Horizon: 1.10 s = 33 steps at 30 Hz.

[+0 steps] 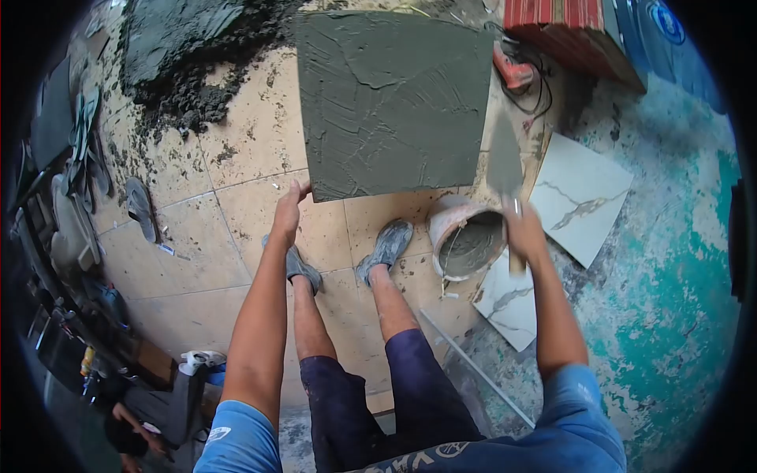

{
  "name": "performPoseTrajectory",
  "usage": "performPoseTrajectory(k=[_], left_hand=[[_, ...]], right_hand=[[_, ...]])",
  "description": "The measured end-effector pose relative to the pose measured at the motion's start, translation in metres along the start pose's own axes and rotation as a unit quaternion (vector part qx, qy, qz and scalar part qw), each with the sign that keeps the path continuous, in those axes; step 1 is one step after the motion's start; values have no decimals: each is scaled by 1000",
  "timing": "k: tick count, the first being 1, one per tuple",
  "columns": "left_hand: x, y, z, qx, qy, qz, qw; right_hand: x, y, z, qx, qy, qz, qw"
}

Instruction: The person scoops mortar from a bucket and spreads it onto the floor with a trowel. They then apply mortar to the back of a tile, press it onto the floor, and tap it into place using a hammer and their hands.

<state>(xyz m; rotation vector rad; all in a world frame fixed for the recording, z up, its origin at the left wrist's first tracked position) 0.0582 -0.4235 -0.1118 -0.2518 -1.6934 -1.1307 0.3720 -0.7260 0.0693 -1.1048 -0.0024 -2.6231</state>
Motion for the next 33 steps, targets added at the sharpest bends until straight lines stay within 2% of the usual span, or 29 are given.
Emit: performPoseTrajectory(k=[1,2,3,5,6,8,11,13,15,16,17,19,22,24,25,29,31,33], left_hand=[[-2,-2,1,18,2,1,1000],[-7,-12,5,11,12,38,999],[-14,-22,8,9,-4,33,999],[-18,-25,6,11,14,52,999],[-21,-27,5,11,13,61,998],[-24,-27,0,3,15,66,998],[-28,-18,-4,4,22,71,997],[-31,-1,-9,29,40,52,997],[-39,7,-2,26,49,44,997],[-40,18,-3,15,53,32,998],[-44,28,-2,7,59,18,998],[-53,45,4,7,61,3,998],[-77,64,19,27,55,-29,998],[-84,83,13,37,56,-38,997],[-86,91,10,44,51,-40,997],[-100,106,7,136,-66,-39,988],[-101,110,8,191,-81,-9,978],[-109,108,13,201,-151,3,968]], right_hand=[[41,36,-16,-129,-37,-143,981],[80,80,-35,-102,-73,-209,970],[113,137,-66,-84,-112,-233,962],[157,133,-74,-181,-223,-412,865],[159,162,-96,-193,-222,-415,861],[147,219,-164,-5,-273,-262,926],[101,234,-207,-1,-293,-214,932],[63,225,-203,80,-303,-163,935],[23,171,-136,38,-136,-158,977],[-1,157,-120,-18,-42,-118,992],[-24,144,-104,-74,55,-76,993],[-60,113,-78,-210,133,-29,968],[-119,88,-80,-268,140,10,953],[-148,72,-73,-299,175,-71,936],[-159,61,-69,-302,174,-60,935],[-200,30,-55,-283,185,-12,941],[-212,19,-43,-232,217,-16,948],[-205,5,-24,-169,330,11,929]])
Point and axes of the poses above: each hand's wrist, its own x-axis away from the middle knuckle, its own z-axis out of the back of the hand, y = z × x, the point moved 5 cm from there along -x, towards the middle knuckle, and after that the axes turned 5 degrees about -z, right-handed, at the moved point
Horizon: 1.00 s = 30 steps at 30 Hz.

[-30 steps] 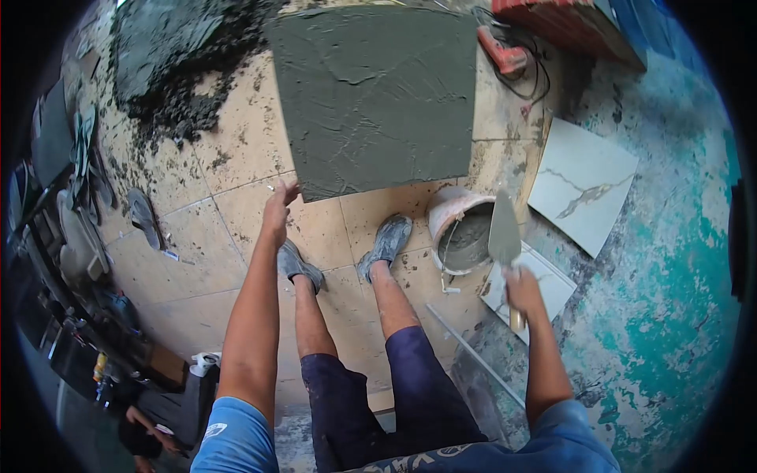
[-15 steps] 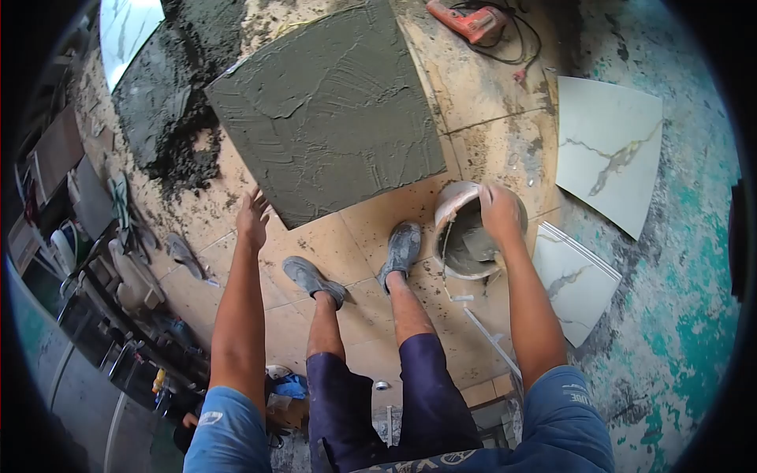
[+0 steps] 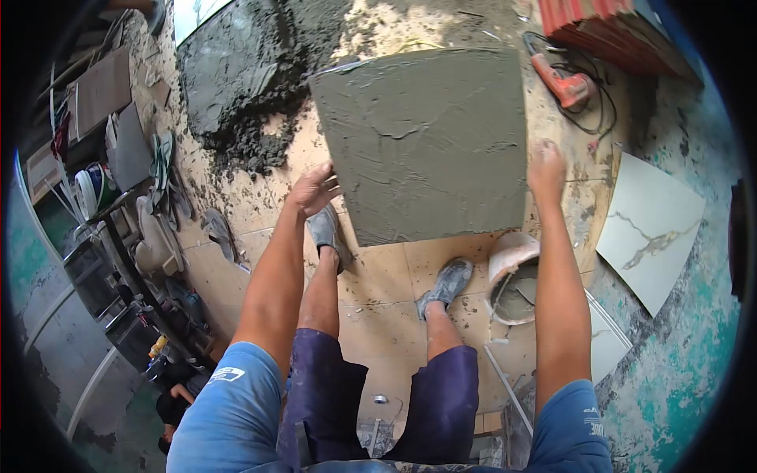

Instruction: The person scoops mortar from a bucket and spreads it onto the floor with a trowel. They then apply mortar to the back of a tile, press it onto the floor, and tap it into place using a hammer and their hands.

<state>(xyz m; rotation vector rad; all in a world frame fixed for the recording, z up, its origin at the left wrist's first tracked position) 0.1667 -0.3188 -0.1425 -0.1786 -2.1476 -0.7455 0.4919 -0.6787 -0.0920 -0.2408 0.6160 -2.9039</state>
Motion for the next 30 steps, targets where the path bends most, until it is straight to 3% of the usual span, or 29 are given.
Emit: performPoseTrajectory(k=[3,5,6,7,8,10,12,14,16,17,19,21,22,23,24,26,29,30], left_hand=[[-11,3,11,-10,-71,14,997],[-11,6,11,6,-86,23,996],[-12,12,6,17,-90,31,995],[-13,15,5,29,-95,40,994],[-19,15,10,41,-100,38,993],[-28,4,19,21,-139,61,988],[-32,3,21,24,-135,85,987],[-31,9,15,-4,-165,76,983],[-31,8,12,-1,-181,77,980],[-31,5,13,-6,-168,83,982],[-33,-4,16,-9,-154,79,985],[-29,-3,9,18,-144,72,987],[-24,-3,8,41,-124,66,989],[-23,-3,6,30,-119,43,991],[-19,-4,6,27,-120,40,992],[-6,4,12,-50,-88,29,994],[51,31,27,-136,-33,-16,990],[82,57,14,-148,-15,-31,988]], right_hand=[[43,-97,33,63,66,61,994],[92,-166,16,65,-120,-18,990],[118,-195,-1,79,-192,-26,978],[145,-214,-19,115,-200,27,973],[166,-221,-35,79,-196,28,977],[173,-224,-43,72,-71,-10,995],[149,-191,-33,47,77,-76,993],[105,-132,-20,69,127,-168,975],[57,-76,-13,89,31,-227,969],[39,-40,-8,100,40,-225,968],[13,30,-29,-72,-65,-256,962],[1,51,-34,-50,-91,-291,951],[2,59,-35,-34,-125,-327,936],[12,24,-29,-157,-119,-338,920],[14,24,-33,-161,-118,-337,920],[17,36,-40,-94,-117,-293,944],[46,5,-35,-129,-132,-293,938],[52,-27,-22,-24,-222,-309,925]])
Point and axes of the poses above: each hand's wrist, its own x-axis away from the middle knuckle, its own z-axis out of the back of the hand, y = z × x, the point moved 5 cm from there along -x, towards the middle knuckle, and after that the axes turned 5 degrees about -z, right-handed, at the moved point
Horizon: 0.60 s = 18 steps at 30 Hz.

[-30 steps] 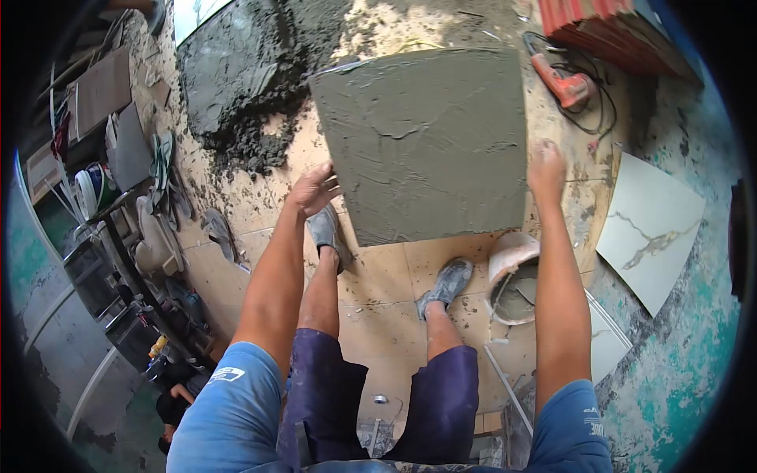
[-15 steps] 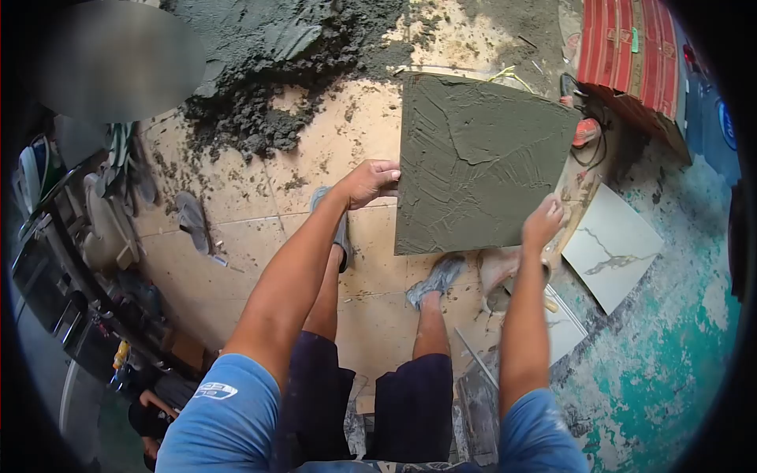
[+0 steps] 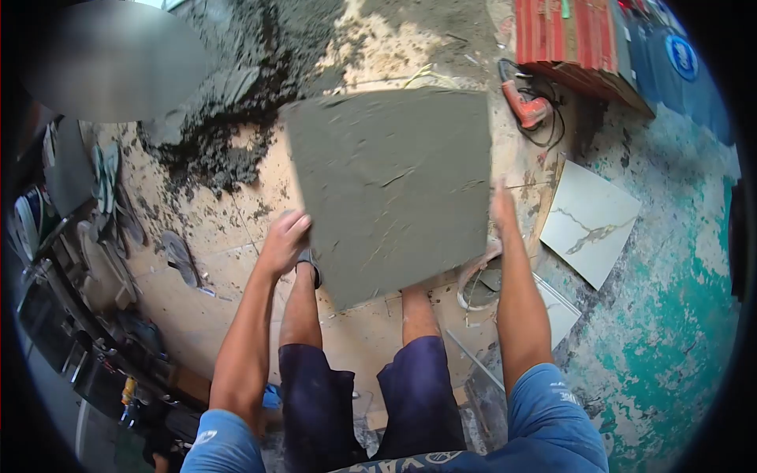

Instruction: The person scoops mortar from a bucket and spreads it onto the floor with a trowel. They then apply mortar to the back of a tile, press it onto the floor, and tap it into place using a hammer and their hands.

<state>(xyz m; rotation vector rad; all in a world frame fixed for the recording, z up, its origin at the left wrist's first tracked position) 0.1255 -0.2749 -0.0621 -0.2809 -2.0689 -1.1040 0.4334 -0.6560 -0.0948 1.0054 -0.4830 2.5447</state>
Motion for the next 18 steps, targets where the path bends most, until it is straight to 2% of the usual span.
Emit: performPoseTrajectory(k=[1,3,5,6,8,11,14,16,18], left_hand=[[32,35,-9,-13,19,-15,1000],[83,76,-12,-121,50,-37,991],[124,99,-15,-124,113,-30,985],[137,104,-23,-137,113,-36,984],[155,113,-32,-19,149,-68,986],[165,121,-60,-46,216,-84,972],[159,126,-95,-126,239,-105,957],[155,122,-110,-139,239,-124,953],[151,132,-139,-211,261,-147,931]], right_hand=[[25,-16,-7,-75,-29,11,997],[41,-27,-24,-102,-98,47,989],[61,-46,-44,-109,-192,17,975],[65,-58,-46,-122,-195,20,973],[68,-75,-58,-92,-263,26,960],[49,-87,-79,-113,-291,46,949],[26,-93,-88,-85,-312,79,943],[18,-91,-90,-71,-323,78,940],[19,-93,-79,-49,-328,72,941]])
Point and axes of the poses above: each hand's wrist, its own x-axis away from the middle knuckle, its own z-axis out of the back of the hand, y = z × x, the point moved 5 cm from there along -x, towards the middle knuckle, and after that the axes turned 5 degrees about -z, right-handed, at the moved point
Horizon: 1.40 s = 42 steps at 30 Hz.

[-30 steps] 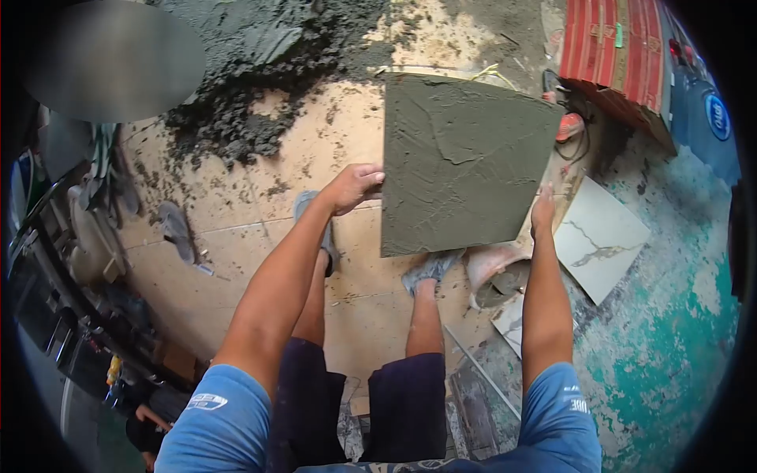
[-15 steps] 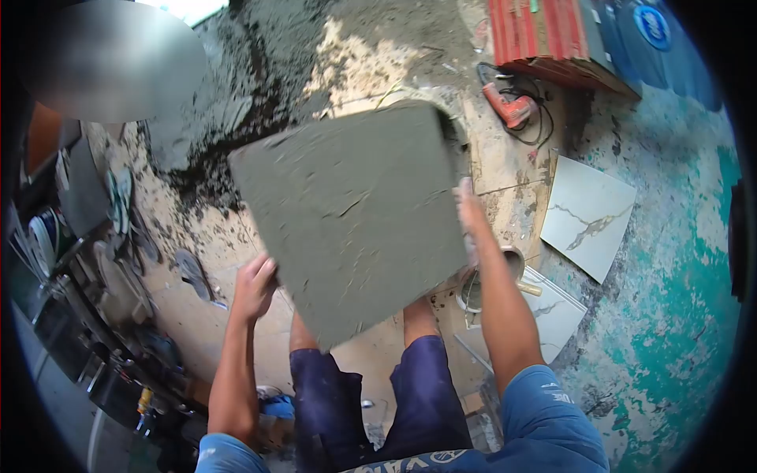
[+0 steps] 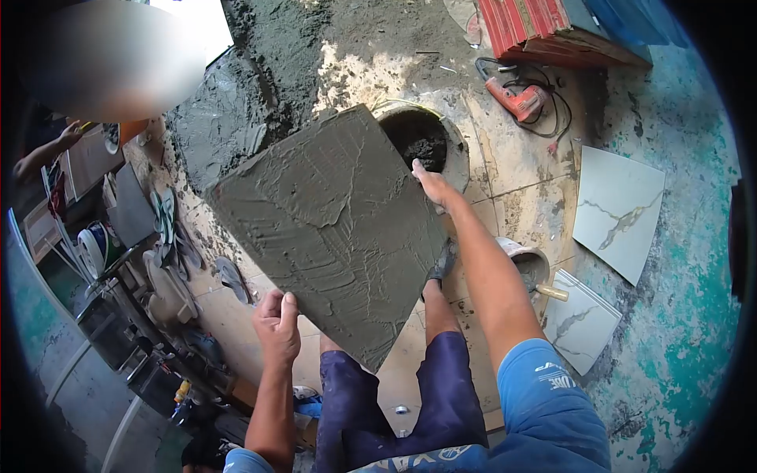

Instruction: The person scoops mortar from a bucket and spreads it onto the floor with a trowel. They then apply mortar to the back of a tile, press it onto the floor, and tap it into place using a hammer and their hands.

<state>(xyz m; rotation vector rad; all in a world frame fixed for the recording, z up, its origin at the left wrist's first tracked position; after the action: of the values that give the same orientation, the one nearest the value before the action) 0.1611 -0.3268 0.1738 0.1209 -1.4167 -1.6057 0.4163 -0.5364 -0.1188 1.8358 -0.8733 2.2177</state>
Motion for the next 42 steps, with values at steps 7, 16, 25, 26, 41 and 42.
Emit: performPoseTrajectory(k=[7,16,25,26,41,42], left_hand=[[3,102,-85,-74,9,-55,996],[-18,155,-205,-25,-14,-195,980],[-58,62,-198,132,15,-67,989],[-74,9,-208,171,47,18,984],[-167,-210,-327,245,-21,237,940],[-165,-207,-329,283,-44,245,926]], right_hand=[[276,-104,42,18,211,250,945],[378,-111,57,252,397,348,811],[371,-118,61,241,413,307,823],[373,-117,62,251,421,293,821],[368,-112,57,247,411,339,810],[368,-113,56,254,412,343,805]])
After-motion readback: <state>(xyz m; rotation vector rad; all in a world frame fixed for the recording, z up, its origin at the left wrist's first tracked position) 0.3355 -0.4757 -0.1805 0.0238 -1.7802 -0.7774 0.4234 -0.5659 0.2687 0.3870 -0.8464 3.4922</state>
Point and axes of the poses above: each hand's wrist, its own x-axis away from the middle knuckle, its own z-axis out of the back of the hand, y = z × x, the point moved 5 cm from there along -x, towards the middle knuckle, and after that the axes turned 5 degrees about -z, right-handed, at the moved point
